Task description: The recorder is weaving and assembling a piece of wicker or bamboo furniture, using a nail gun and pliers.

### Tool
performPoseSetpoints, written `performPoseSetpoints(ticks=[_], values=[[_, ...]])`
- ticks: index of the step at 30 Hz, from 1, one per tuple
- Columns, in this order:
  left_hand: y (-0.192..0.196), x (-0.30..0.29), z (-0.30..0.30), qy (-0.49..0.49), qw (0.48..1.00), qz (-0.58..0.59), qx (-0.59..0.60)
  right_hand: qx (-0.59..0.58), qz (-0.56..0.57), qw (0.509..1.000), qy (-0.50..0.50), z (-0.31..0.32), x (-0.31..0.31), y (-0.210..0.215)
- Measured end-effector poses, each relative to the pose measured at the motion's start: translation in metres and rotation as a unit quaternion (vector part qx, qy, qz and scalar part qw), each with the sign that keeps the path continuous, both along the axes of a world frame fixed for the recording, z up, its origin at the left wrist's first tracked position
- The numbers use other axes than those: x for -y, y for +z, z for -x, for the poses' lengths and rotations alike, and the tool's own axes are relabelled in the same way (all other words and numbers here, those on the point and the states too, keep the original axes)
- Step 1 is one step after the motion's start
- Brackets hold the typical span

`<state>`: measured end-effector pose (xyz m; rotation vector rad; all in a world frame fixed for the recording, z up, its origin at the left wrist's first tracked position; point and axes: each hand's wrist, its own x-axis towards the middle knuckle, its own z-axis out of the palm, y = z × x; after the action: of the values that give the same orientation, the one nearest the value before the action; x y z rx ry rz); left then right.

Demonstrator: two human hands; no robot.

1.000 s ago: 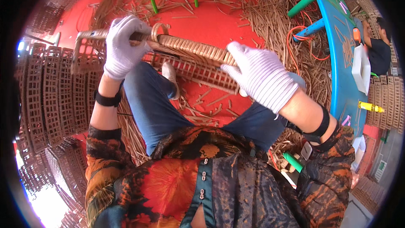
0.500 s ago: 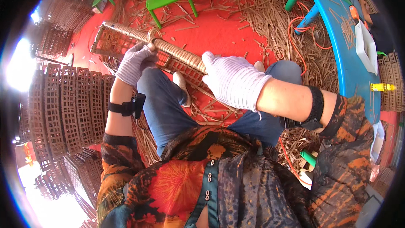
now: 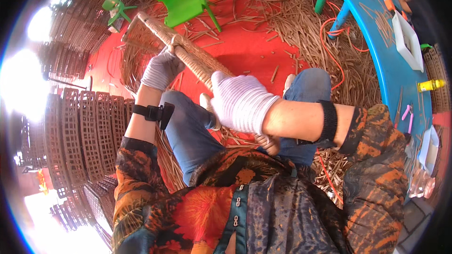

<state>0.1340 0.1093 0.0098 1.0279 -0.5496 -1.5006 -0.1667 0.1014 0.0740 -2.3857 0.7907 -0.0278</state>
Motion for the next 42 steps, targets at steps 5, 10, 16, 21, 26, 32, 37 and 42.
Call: performPoseSetpoints(ticks=[5, 10, 16, 21, 26, 32, 37, 42], values=[[0.013, 0.038, 0.010, -0.033, 0.998, -0.014, -0.043, 0.060, -0.059, 0.996, -0.025, -0.015, -0.021, -0.004], [0.027, 0.055, 0.017, -0.152, 0.980, -0.070, 0.110, 0.202, -0.127, 0.970, -0.050, -0.025, -0.038, -0.029], [0.035, 0.057, 0.037, -0.157, 0.976, -0.114, 0.095, 0.318, -0.146, 0.923, -0.162, -0.004, 0.016, -0.084], [0.037, 0.056, 0.051, -0.100, 0.981, -0.099, 0.135, 0.422, -0.189, 0.859, -0.220, -0.019, 0.069, -0.111], [0.044, 0.052, 0.045, -0.119, 0.979, -0.115, 0.124, 0.446, -0.239, 0.830, -0.235, -0.045, 0.075, -0.118], [0.049, 0.051, 0.042, -0.095, 0.972, -0.131, 0.173, 0.472, -0.345, 0.782, -0.215, -0.063, 0.070, -0.108], [0.053, 0.048, 0.046, -0.111, 0.970, -0.123, 0.179, 0.418, -0.501, 0.740, -0.162, -0.054, 0.075, -0.096], [0.054, 0.048, 0.047, -0.179, 0.974, -0.080, 0.114, 0.382, -0.456, 0.782, -0.186, -0.056, 0.078, -0.084]])
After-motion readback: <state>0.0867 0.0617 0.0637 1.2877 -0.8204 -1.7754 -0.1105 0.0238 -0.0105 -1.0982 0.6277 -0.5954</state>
